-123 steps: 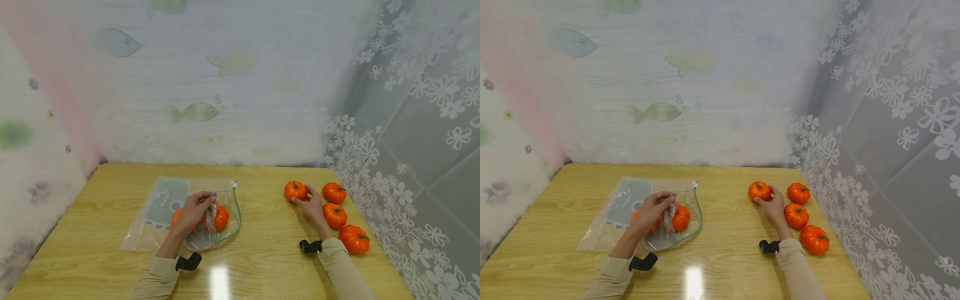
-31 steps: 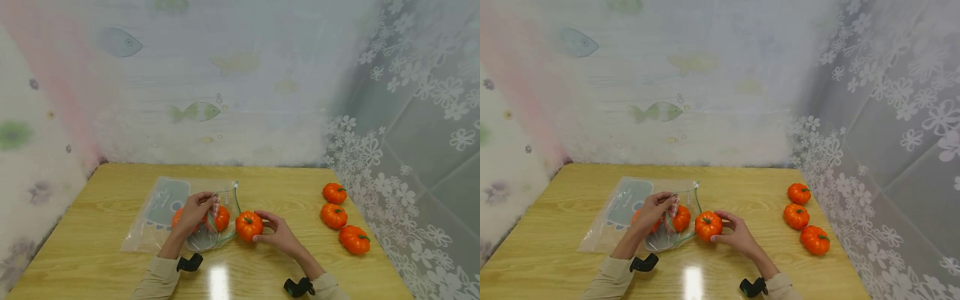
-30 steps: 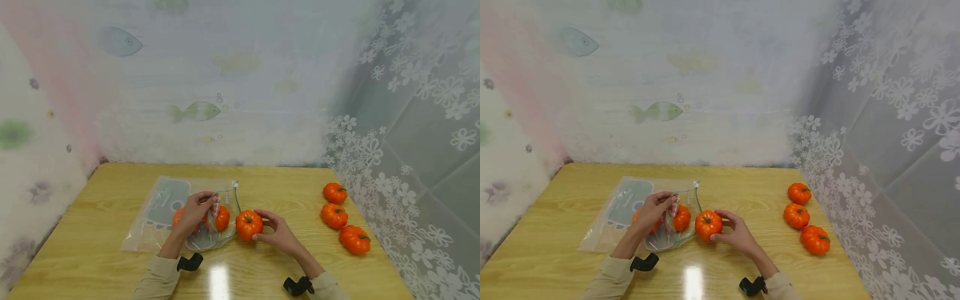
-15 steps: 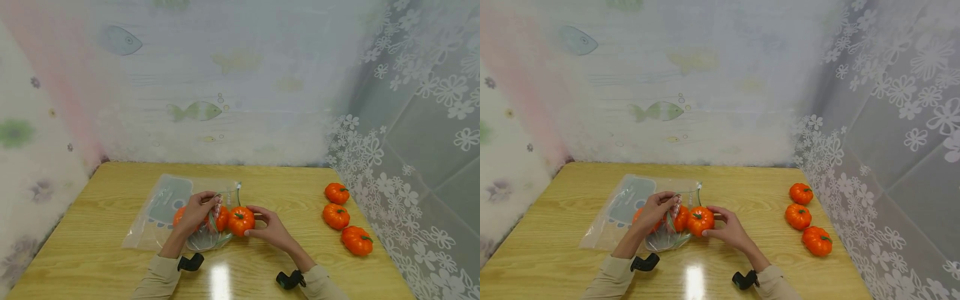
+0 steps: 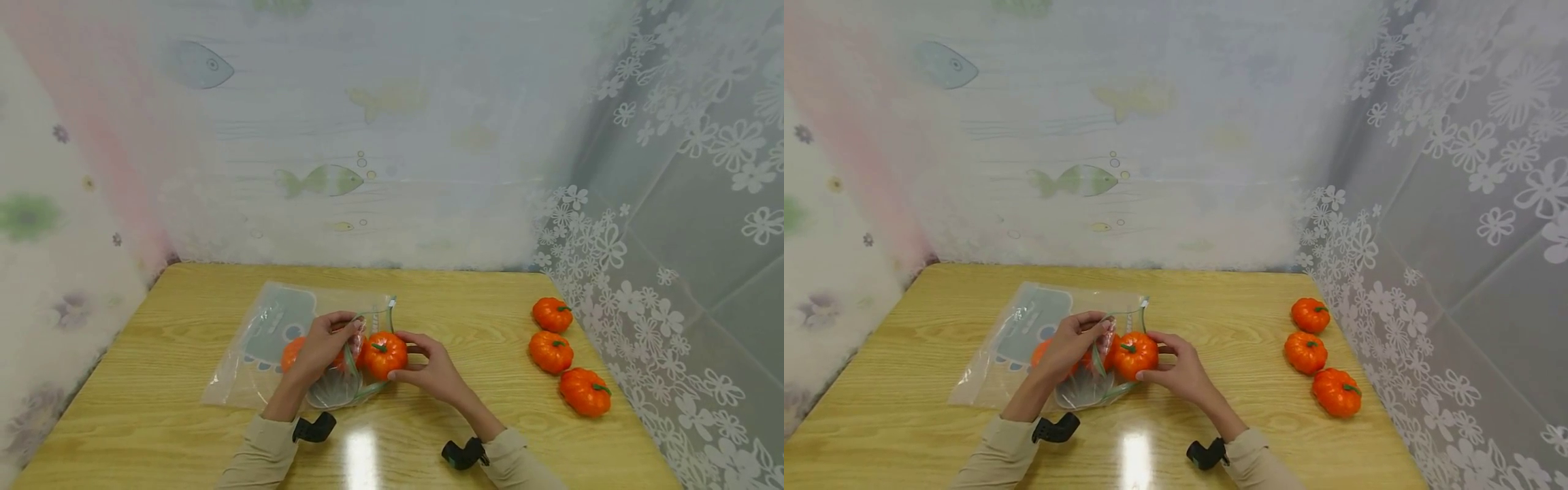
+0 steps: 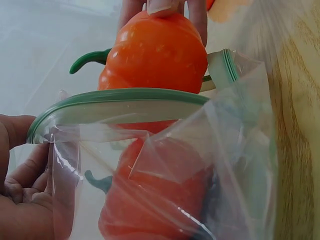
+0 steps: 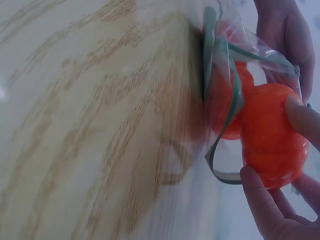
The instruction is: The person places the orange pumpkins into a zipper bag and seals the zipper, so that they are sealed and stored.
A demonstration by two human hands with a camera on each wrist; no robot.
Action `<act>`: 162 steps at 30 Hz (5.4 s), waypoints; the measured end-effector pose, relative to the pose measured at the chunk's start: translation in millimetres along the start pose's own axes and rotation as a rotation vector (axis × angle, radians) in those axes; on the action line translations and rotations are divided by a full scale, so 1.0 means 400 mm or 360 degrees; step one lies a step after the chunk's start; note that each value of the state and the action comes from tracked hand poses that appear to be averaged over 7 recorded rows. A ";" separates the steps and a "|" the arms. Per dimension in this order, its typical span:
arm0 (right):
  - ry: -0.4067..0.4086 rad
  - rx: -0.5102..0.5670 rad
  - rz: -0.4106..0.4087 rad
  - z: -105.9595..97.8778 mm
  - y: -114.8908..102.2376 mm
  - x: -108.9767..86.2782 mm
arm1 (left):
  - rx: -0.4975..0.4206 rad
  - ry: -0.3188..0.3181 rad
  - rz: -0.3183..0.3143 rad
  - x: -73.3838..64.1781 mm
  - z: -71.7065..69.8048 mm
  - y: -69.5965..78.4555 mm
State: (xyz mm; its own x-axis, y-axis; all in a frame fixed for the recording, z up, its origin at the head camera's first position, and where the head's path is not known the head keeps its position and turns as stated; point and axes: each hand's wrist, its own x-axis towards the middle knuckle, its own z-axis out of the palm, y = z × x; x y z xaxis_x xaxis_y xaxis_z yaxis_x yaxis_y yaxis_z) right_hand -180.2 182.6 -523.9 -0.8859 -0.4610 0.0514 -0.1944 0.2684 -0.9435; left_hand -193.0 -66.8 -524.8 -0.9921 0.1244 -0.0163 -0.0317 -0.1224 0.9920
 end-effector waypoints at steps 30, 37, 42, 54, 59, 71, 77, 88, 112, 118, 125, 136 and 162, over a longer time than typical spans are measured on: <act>0.0094 -0.0271 0.0014 0.080 -0.022 0.050 | 0.0092 0.0039 0.0030 0.010 -0.009 0.020; 0.0099 -0.0256 -0.0009 0.084 -0.027 0.051 | 0.0086 0.0039 0.0016 0.011 -0.012 0.018; 0.0101 -0.0200 -0.0028 0.087 -0.026 0.054 | 0.0070 0.0036 0.0011 0.010 -0.014 0.019; 0.0137 -0.0238 -0.0047 0.113 -0.045 0.065 | 0.0005 0.0031 -0.0002 0.013 -0.009 0.023; 0.0113 -0.0291 -0.0004 0.123 -0.053 0.078 | 0.0045 0.0070 -0.0009 0.015 -0.008 0.027; -0.0038 -0.0356 0.0036 0.125 -0.047 0.096 | 0.0093 0.0091 -0.0022 0.016 -0.012 0.023; -0.0063 -0.0378 0.0050 0.114 -0.058 0.085 | 0.0081 0.0093 -0.0011 0.018 -0.013 0.018; 0.0208 -0.0296 -0.0035 0.075 -0.074 0.050 | 0.0056 0.0122 -0.0012 0.014 -0.010 0.024; 0.0631 -0.0127 -0.0146 -0.121 -0.013 -0.029 | 0.0001 0.0099 -0.0024 0.018 -0.010 0.015; 0.0696 -0.0171 -0.0106 -0.153 0.008 -0.051 | -0.0009 0.0094 -0.0011 0.018 -0.011 0.013; 0.0799 -0.0223 -0.0044 -0.186 0.023 -0.080 | 0.0010 0.0100 -0.0003 0.018 -0.014 0.009; 0.0944 -0.0414 0.0094 -0.268 0.019 -0.141 | -0.0005 0.0071 -0.0004 0.017 -0.014 0.005; 0.1048 -0.0695 0.0090 -0.431 0.021 -0.285 | -0.0036 0.0056 -0.0009 0.016 -0.016 0.005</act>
State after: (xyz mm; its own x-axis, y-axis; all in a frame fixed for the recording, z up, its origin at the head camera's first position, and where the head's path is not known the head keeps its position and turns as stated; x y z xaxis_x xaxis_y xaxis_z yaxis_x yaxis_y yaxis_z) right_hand -153.3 383.3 -481.4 -0.9400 0.1219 0.3187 -0.1683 0.6468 -0.7439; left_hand -200.3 -72.6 -523.7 -0.9955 0.0907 -0.0267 -0.0396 -0.1439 0.9888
